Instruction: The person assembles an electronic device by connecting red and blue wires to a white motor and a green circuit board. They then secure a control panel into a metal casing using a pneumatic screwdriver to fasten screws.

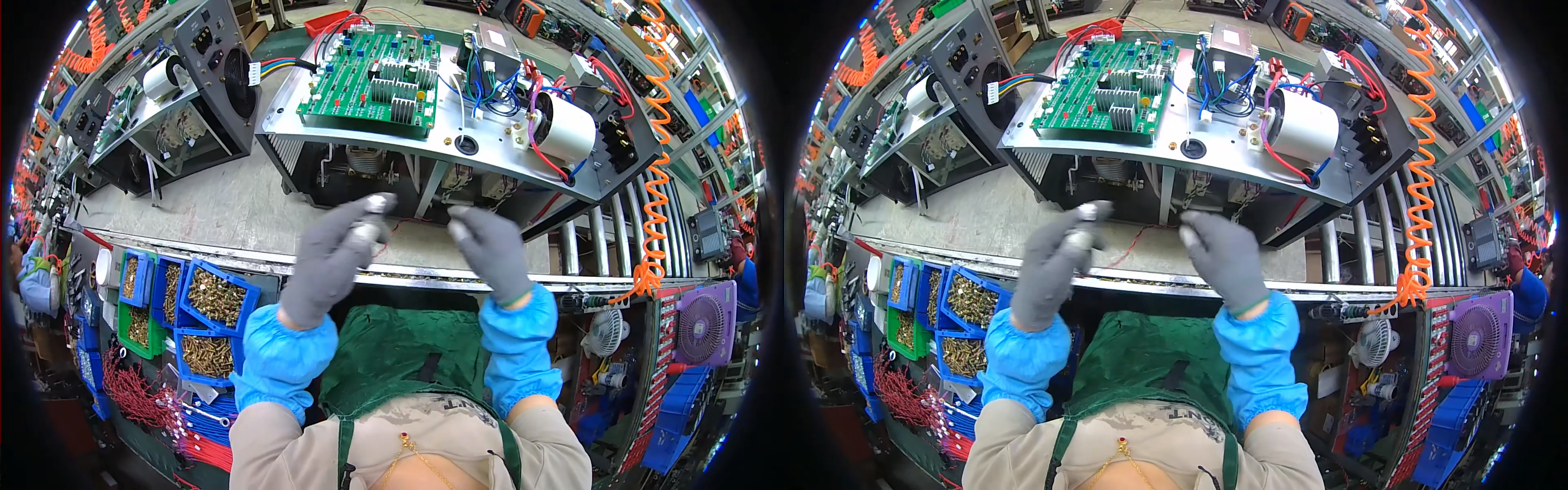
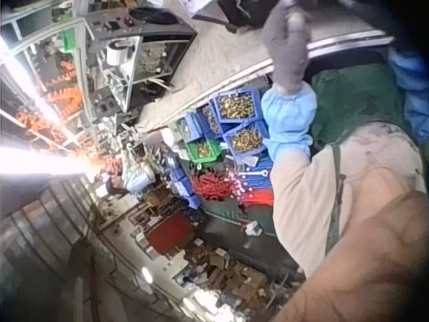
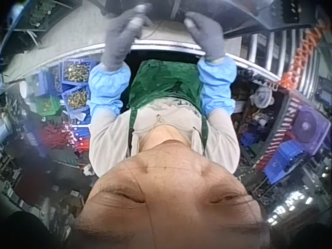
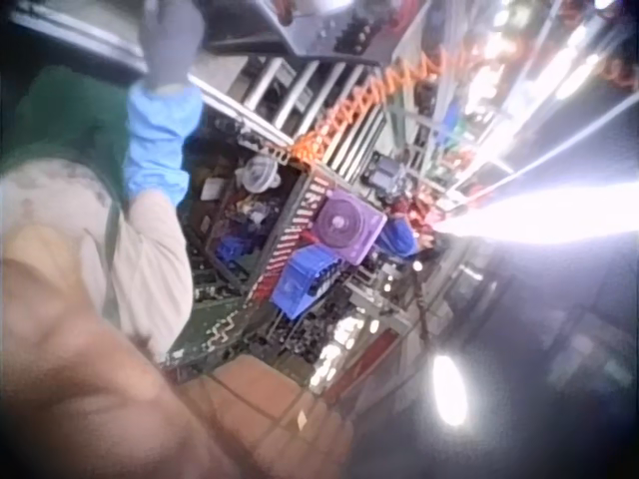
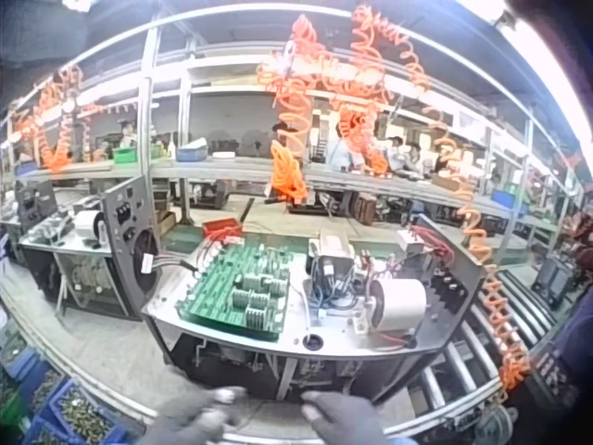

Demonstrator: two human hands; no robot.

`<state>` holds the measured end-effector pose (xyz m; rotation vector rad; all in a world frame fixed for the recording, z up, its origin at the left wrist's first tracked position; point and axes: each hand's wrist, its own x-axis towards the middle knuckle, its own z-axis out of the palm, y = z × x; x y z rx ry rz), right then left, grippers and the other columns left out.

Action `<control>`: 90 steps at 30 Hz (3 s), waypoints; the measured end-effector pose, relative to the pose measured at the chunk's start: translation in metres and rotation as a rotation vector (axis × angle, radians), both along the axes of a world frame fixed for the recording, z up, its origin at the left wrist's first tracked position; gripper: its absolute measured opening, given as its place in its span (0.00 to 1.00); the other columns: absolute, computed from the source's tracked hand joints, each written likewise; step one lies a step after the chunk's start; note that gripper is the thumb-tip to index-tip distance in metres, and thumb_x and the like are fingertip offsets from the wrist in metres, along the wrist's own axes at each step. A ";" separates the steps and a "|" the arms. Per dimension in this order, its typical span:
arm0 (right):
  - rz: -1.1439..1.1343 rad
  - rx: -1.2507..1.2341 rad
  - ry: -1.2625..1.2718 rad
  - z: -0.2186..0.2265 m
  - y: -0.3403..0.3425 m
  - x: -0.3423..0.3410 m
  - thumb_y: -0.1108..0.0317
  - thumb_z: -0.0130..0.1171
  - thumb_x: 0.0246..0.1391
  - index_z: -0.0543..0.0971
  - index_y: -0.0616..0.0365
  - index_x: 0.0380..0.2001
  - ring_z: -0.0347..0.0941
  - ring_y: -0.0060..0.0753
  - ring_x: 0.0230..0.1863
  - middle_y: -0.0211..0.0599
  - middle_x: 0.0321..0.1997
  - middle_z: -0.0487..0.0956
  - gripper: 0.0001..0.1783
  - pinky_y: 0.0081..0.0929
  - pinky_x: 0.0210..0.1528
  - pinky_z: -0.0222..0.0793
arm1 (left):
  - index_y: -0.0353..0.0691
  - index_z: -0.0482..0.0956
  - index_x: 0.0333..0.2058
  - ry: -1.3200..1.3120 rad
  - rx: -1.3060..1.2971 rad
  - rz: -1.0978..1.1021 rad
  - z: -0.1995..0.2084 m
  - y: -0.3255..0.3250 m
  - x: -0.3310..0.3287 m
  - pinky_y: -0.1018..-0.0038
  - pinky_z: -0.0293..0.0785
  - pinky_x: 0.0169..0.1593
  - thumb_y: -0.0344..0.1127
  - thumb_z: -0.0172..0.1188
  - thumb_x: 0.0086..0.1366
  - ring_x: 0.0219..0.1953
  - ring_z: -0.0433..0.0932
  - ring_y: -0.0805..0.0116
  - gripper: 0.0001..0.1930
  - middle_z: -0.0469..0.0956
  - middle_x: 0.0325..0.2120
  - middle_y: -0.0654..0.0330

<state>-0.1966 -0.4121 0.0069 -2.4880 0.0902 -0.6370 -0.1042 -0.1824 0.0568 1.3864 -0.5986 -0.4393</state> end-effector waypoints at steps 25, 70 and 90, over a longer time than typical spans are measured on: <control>0.004 -0.389 -0.021 0.103 -0.043 0.065 0.66 0.50 0.53 0.79 0.50 0.42 0.75 0.45 0.40 0.41 0.36 0.76 0.14 0.38 0.42 0.72 | 0.42 0.71 0.42 1.115 -1.149 -0.374 -0.079 -0.196 0.007 0.85 0.70 0.30 0.32 0.52 0.65 0.23 0.66 0.82 0.08 0.71 0.27 0.64; -2.529 0.204 0.268 -0.160 0.217 -0.706 0.62 0.59 0.44 0.73 0.56 0.48 0.71 0.54 0.50 0.55 0.45 0.75 0.24 0.43 0.53 0.67 | 0.34 0.76 0.29 -1.731 0.313 0.552 -0.124 -0.111 0.091 0.70 0.74 0.37 0.35 0.52 0.58 0.31 0.77 0.61 0.10 0.77 0.28 0.50; -2.939 0.393 0.795 -0.284 0.462 -1.128 0.53 0.62 0.44 0.65 0.34 0.58 0.73 0.49 0.49 0.50 0.51 0.71 0.35 0.43 0.46 0.71 | 0.45 0.77 0.34 0.468 -0.106 -0.028 -0.142 -0.066 0.045 0.87 0.70 0.27 0.41 0.53 0.67 0.25 0.72 0.82 0.09 0.75 0.25 0.71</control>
